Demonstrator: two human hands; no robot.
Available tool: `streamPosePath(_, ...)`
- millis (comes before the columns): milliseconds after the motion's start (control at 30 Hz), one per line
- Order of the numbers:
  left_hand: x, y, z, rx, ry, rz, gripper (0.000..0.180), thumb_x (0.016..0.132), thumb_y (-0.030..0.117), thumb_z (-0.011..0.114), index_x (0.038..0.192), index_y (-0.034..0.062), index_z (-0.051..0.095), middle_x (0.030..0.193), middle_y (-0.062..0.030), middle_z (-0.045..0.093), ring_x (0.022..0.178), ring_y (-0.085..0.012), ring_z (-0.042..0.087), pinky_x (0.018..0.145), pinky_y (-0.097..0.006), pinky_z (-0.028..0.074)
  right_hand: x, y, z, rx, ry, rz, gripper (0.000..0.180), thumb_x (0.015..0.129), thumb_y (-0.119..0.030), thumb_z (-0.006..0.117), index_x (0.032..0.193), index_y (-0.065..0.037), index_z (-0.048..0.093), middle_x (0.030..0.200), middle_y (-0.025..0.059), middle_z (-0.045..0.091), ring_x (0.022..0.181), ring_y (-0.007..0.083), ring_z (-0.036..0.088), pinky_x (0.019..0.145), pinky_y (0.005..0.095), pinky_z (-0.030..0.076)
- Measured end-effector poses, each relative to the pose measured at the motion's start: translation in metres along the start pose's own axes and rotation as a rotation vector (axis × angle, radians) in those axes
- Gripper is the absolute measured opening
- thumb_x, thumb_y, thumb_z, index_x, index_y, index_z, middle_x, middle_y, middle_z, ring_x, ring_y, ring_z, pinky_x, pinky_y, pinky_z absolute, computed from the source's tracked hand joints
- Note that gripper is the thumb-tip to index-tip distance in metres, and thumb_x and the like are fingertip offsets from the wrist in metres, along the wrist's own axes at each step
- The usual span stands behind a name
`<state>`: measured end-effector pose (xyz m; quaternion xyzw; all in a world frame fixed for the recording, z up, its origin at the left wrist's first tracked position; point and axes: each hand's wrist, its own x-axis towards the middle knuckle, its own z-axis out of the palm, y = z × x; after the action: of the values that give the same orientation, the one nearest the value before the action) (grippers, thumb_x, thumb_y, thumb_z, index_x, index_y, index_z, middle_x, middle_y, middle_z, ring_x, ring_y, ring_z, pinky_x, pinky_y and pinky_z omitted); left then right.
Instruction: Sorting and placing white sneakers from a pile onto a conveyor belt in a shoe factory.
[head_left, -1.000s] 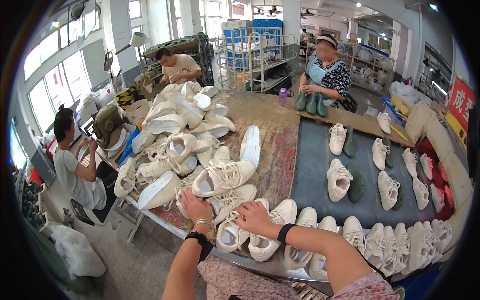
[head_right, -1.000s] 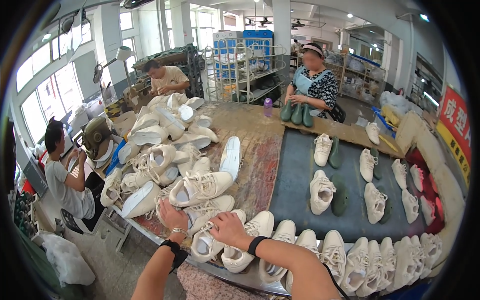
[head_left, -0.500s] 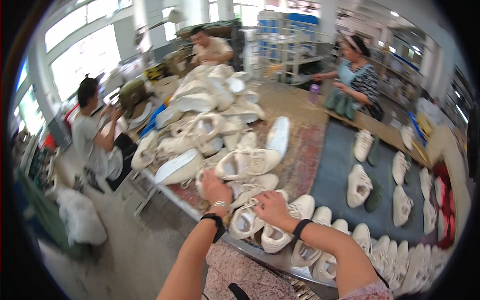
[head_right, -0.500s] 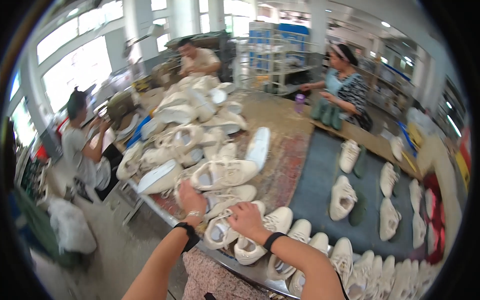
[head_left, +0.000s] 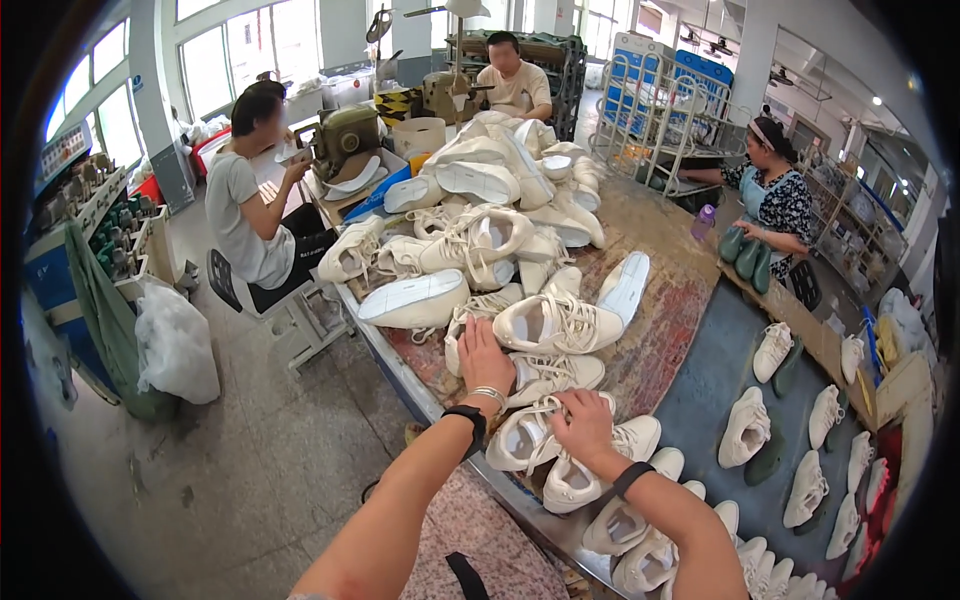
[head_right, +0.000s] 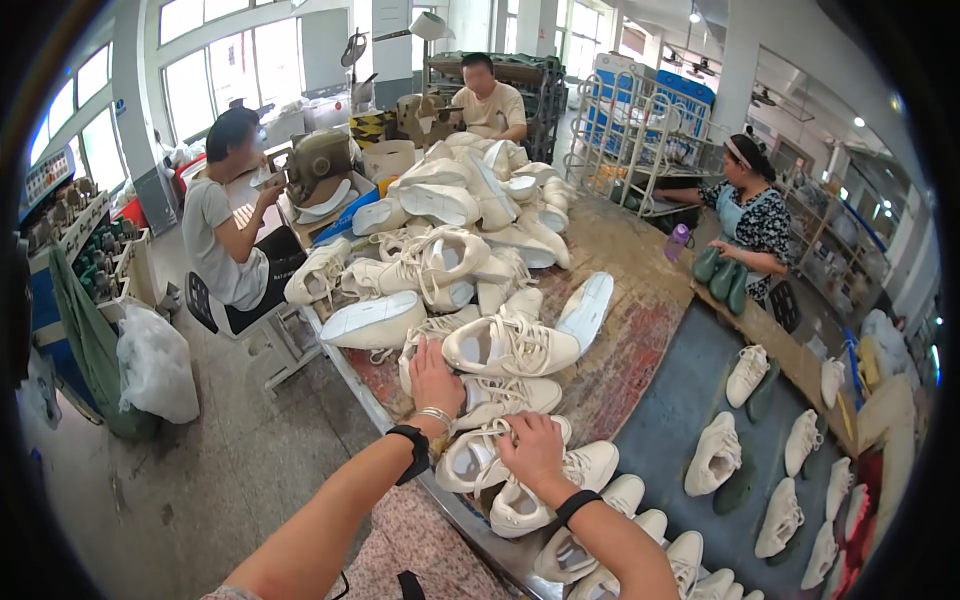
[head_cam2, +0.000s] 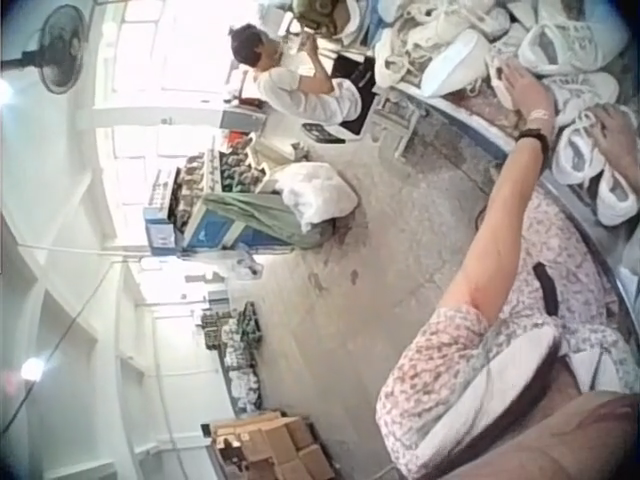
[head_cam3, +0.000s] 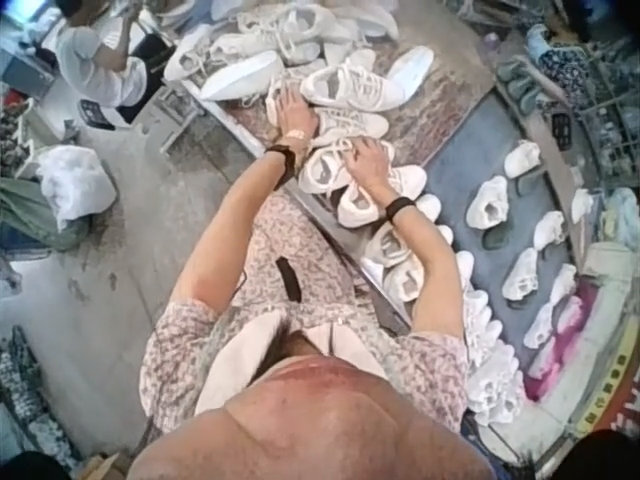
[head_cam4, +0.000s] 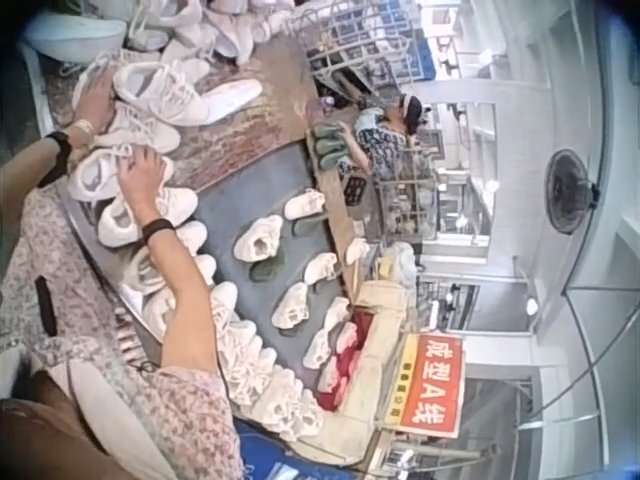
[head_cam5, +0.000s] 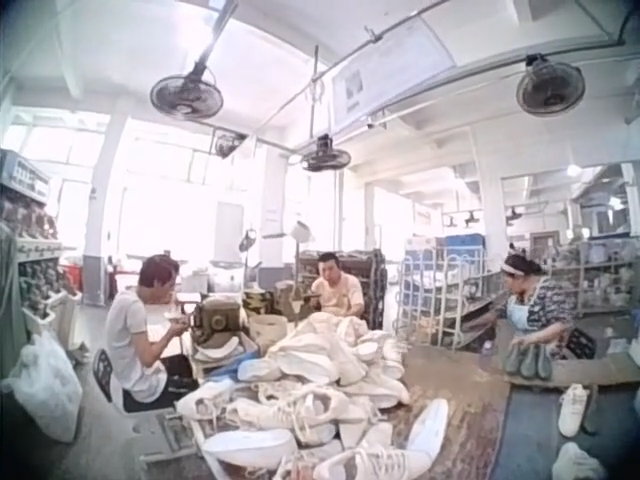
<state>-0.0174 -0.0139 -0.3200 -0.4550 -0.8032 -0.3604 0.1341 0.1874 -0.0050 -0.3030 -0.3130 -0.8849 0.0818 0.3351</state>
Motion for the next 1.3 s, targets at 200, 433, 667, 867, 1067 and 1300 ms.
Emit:
streamPosePath(200, 0.0016, 0.0059, -0.0025, -0.017, -0.006, 0.009, 0.065, 0.068, 0.004, 0.061, 0.128, -0.0022, 0.038, 0.134, -0.0168, 0.042, 0.136, -0.0325, 0.028, 0.109, -0.044, 0.023, -0.0002, 0.0034, -0.0019, -0.015, -0.005, 0.008, 0.027, 0.071, -0.019, 0.059, 0.094, -0.011, 0.068, 0.089, 0.0063, 0.062, 0.087, 0.0259, 0.056, 0.079, 0.0388, 0.041)
streamPosePath(433, -0.0018, 0.0029, -0.0034, -0.003, -0.015, -0.004, 0.059, 0.070, 0.007, 0.060, 0.125, -0.0018, 0.041, 0.134, -0.0156, 0.043, 0.137, -0.0314, 0.026, 0.110, -0.043, 0.020, -0.0027, 0.0022, 0.0000, -0.006, 0.002, -0.018, 0.026, 0.071, -0.019, 0.060, 0.093, -0.010, 0.068, 0.089, 0.0071, 0.062, 0.087, 0.0262, 0.056, 0.079, 0.0390, 0.041)
streamPosePath(667, -0.0010, 0.0039, 0.0008, 0.003, -0.008, 0.008, 0.060, 0.070, 0.007, 0.060, 0.127, -0.0026, 0.041, 0.134, -0.0164, 0.044, 0.137, -0.0318, 0.027, 0.110, -0.044, 0.021, -0.0045, 0.0049, 0.0008, -0.009, 0.021, -0.016, 0.025, 0.072, -0.020, 0.061, 0.094, -0.011, 0.067, 0.090, 0.0065, 0.062, 0.088, 0.0259, 0.056, 0.078, 0.0387, 0.041)
streamPosePath(867, 0.0030, 0.0041, 0.0000, -0.031, 0.044, 0.002, 0.056, 0.072, 0.004, 0.055, 0.126, -0.0037, 0.043, 0.130, -0.0180, 0.048, 0.134, -0.0325, 0.032, 0.109, -0.045, 0.024, -0.0003, 0.0054, 0.0040, -0.014, 0.048, -0.025, 0.023, 0.072, -0.020, 0.061, 0.093, -0.012, 0.067, 0.089, 0.0062, 0.062, 0.087, 0.0261, 0.056, 0.079, 0.0397, 0.043)
streamPosePath(1067, 0.0021, 0.0070, 0.0002, -0.034, 0.026, -0.016, 0.057, 0.071, 0.003, 0.055, 0.127, -0.0023, 0.042, 0.132, -0.0160, 0.046, 0.135, -0.0311, 0.030, 0.110, -0.044, 0.022, -0.0020, 0.0079, 0.0043, -0.005, 0.048, -0.012, 0.022, 0.072, -0.020, 0.062, 0.091, -0.012, 0.067, 0.089, 0.0062, 0.062, 0.088, 0.0264, 0.057, 0.079, 0.0401, 0.044)
streamPosePath(1300, -0.0002, 0.0108, -0.0029, -0.053, 0.010, -0.027, 0.060, 0.070, 0.002, 0.057, 0.127, -0.0024, 0.041, 0.133, -0.0156, 0.046, 0.136, -0.0306, 0.028, 0.110, -0.043, 0.021, -0.0048, 0.0089, 0.0041, 0.002, 0.025, 0.011, 0.021, 0.072, -0.020, 0.061, 0.090, -0.011, 0.067, 0.089, 0.0064, 0.063, 0.089, 0.0264, 0.056, 0.079, 0.0404, 0.043)
